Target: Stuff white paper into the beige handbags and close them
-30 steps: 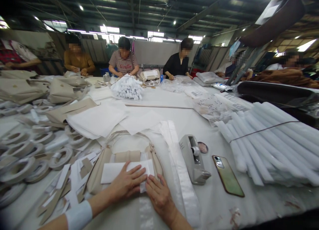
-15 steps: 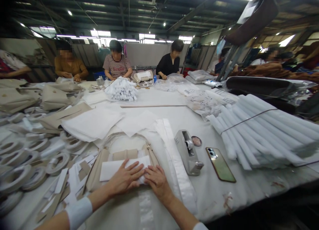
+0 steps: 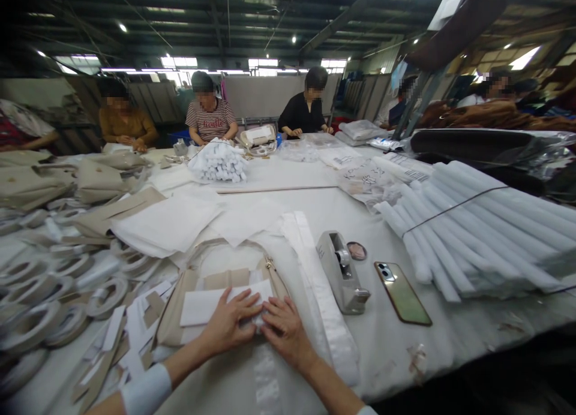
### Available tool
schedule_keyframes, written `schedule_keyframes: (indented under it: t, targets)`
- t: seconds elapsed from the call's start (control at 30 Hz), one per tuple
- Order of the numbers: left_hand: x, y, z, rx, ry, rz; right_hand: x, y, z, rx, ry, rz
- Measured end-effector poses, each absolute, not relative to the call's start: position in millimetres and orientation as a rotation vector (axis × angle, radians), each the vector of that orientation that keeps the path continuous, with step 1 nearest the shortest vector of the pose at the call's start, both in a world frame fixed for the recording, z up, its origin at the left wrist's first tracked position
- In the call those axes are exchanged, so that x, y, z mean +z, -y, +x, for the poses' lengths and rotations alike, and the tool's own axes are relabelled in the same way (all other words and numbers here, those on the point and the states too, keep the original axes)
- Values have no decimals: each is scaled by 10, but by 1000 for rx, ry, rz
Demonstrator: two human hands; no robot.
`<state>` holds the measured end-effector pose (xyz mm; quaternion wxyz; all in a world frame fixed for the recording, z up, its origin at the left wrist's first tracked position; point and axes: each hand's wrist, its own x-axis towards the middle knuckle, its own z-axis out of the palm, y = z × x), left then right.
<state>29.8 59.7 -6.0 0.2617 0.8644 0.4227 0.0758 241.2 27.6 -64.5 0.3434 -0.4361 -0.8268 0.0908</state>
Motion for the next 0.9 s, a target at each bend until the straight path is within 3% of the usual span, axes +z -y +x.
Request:
schedule_keyframes:
  t: [0.37, 0.6, 0.9]
  targets:
    - [-196, -546, 311, 368, -1136, 2527, -768, -304, 2375, 135, 2126, -1100]
    - [-275, -526, 265, 407, -1124, 2687, -556, 14, 2537, 171, 2179, -1160]
    - [-303, -515, 251, 428, -1127, 2732, -380, 642, 2553, 797, 2426, -1387]
